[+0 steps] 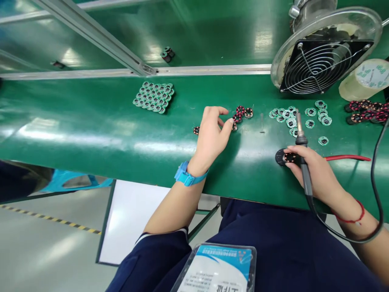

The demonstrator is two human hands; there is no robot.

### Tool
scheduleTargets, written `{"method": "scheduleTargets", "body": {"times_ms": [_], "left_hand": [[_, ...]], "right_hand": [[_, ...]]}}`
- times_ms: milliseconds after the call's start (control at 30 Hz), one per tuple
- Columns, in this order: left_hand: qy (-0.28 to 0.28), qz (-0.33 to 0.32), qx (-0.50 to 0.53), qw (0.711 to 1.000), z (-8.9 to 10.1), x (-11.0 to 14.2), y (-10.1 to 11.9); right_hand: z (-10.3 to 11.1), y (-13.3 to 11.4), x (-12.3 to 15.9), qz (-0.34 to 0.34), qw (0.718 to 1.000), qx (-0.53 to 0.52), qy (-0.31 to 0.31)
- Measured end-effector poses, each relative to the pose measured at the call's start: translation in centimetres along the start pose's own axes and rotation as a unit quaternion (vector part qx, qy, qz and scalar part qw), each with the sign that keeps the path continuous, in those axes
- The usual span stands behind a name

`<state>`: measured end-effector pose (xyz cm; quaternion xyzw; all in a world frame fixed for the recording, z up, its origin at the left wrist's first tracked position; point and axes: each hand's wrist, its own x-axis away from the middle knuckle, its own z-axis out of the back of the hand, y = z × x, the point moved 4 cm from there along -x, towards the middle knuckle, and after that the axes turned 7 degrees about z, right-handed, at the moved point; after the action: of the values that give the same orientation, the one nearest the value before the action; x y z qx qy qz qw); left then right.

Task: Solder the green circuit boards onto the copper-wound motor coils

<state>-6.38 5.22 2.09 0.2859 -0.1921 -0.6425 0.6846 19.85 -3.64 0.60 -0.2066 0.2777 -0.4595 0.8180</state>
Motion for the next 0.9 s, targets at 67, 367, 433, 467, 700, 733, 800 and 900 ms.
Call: {"method": "scheduleTargets", "body": {"times_ms": [67, 367, 433, 467, 700, 733, 800, 900], "left_hand": [[-0.010, -0.040, 0.022, 0.999, -0.1, 0.5, 1.5], [-0.222, -0.175, 0.014, 0.959, -4.9, 0.5, 8.1], [-0.272, -0.210, -0.005, 0.939, -6.6, 0.2, 9.3], [-0.289, -0.228, -0.015, 0.930, -7.5, 0.2, 9.9], [-0.300, -0.313, -0.107, 0.895, -11.4, -0.2, 11.7], [-0.296, -0.309, -0.095, 0.899, -11.3, -0.2, 11.8], [-0.298, -0.274, -0.038, 0.914, -10.8, -0.1, 11.8], [-0.365, -0.130, 0.142, 0.911, -10.1, 0.8, 11.8]], "right_hand": [[-0.8, 0.0, -0.4, 0.021, 1.000, 0.014, -0.011], [0.9, 1.0, 0.6, 0.023, 0.990, -0.093, 0.108], [1.8, 1.6, 1.1, -0.005, 0.980, -0.096, 0.175], [2.1, 2.0, 1.3, -0.024, 0.976, -0.092, 0.198], [2.6, 2.7, 1.5, -0.092, 0.961, -0.091, 0.246], [2.7, 2.6, 1.4, -0.085, 0.962, -0.083, 0.244], [2.7, 2.3, 1.2, -0.063, 0.965, -0.063, 0.245], [2.5, 1.5, 0.6, -0.013, 0.972, -0.011, 0.233]]}}
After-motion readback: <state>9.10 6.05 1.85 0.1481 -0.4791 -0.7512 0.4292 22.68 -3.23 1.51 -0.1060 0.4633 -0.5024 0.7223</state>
